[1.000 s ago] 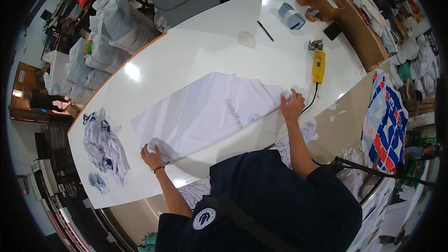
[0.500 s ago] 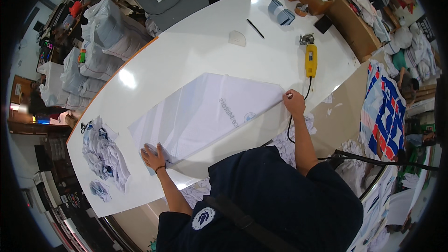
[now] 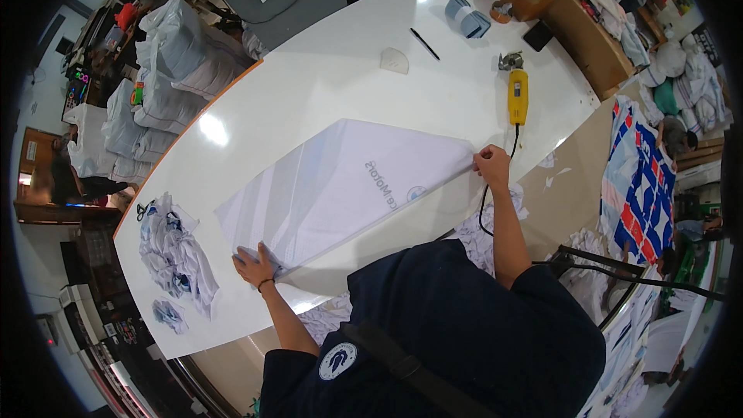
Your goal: The person folds white shirts with blue accents on a white table, using a yellow handheld tool to press seams and a pen to mark or trace lines. The person repeatedly unfolds, aligns, and refolds each shirt, then sets it aside while another person sorts nearby items.
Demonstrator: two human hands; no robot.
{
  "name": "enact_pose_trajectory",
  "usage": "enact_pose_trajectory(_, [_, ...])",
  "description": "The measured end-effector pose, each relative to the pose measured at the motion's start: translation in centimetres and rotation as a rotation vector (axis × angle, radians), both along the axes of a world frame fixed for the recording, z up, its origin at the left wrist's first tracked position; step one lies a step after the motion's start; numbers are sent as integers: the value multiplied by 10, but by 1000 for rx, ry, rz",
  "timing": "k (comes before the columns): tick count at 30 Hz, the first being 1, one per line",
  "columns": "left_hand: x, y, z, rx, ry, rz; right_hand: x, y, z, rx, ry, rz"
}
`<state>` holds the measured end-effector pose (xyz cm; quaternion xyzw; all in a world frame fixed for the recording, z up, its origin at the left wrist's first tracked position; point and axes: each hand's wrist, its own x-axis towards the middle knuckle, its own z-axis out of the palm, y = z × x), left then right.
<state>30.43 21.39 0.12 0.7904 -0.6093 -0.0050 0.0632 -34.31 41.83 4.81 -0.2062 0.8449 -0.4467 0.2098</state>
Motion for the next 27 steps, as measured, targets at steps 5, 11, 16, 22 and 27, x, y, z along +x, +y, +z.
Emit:
enact_pose_trajectory(5, [5,0,8,-17,65,98,-5,0,-2,32,-41,-22])
enact_pose_trajectory(11, [-9,10,11,-70,104,-11,-8,2,-12,30,0,-34])
enact_pose_trajectory(16, [-50,-4,17,-57,128,10,-5,4,-19,49,124,-13])
enact_pose_trajectory(22, [-235,-26,34,-103,427,-803,5,-3,-14,129,416,-22])
enact_pose_trajectory(27, [-385,1,43,142,507,-1201,6,0,8,67,298,-82])
